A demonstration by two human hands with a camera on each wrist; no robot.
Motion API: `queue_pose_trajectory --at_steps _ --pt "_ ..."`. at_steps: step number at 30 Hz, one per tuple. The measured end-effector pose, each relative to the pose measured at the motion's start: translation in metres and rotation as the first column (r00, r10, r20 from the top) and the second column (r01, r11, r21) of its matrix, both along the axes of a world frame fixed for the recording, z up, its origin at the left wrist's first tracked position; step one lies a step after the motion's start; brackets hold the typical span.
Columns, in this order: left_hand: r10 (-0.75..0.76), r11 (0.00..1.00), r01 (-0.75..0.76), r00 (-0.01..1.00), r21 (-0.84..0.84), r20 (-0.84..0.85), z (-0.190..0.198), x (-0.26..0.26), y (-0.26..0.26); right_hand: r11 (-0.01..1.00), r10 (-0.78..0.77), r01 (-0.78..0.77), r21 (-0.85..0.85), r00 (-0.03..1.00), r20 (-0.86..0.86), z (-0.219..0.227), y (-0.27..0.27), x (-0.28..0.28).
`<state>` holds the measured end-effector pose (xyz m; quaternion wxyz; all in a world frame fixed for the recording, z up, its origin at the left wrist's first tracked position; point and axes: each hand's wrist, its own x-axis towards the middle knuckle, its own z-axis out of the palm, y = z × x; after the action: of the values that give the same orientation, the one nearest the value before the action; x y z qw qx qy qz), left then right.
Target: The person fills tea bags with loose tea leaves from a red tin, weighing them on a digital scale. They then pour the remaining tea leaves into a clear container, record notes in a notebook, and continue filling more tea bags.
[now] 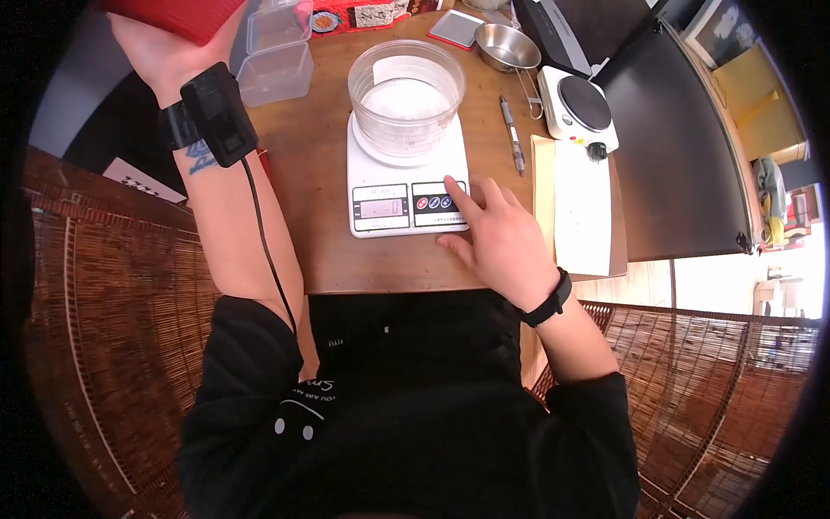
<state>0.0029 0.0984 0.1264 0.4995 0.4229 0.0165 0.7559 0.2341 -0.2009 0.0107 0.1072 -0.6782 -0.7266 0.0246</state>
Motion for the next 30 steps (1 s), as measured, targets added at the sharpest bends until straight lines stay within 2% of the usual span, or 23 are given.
queue_pose_trajectory --at_steps 3,11,14,17,19,25,28,30 --pt "-0.027 1.000 0.027 1.000 0.000 0.011 0.000 0.000 0.000 1.000 0.007 -0.008 -0.010 0.998 -0.065 0.000 -0.002 0.004" --pt "-0.114 0.993 0.114 0.993 -0.002 0.035 0.003 -0.001 -0.002 0.998 0.044 -0.042 0.035 0.998 -0.037 0.010 -0.018 0.004" --pt "-0.134 0.991 0.134 0.990 0.004 0.043 0.004 0.000 -0.002 0.999 -0.011 0.010 -0.032 1.000 -0.018 0.023 -0.027 -0.005" --pt "-0.149 0.989 0.150 0.987 -0.001 0.051 0.002 0.001 -0.002 0.996 0.083 -0.084 0.031 0.996 0.016 0.024 -0.026 -0.020" --pt "-0.160 0.987 0.160 0.986 0.002 0.056 0.003 0.001 -0.002 0.973 0.232 -0.229 0.042 0.968 -0.096 0.022 -0.021 -0.034" --pt "-0.188 0.982 0.188 0.980 0.003 0.061 0.004 0.000 -0.005 0.952 0.302 -0.294 0.090 0.948 -0.100 -0.001 -0.009 -0.055" --pt "-0.201 0.979 0.202 0.978 -0.001 0.057 0.002 0.002 -0.008 0.951 0.298 -0.292 0.096 0.953 -0.048 -0.010 -0.012 -0.061" --pt "-0.205 0.979 0.206 0.977 0.001 0.062 0.003 0.003 -0.008 0.923 0.384 -0.378 0.073 0.917 -0.107 -0.012 -0.016 -0.065"
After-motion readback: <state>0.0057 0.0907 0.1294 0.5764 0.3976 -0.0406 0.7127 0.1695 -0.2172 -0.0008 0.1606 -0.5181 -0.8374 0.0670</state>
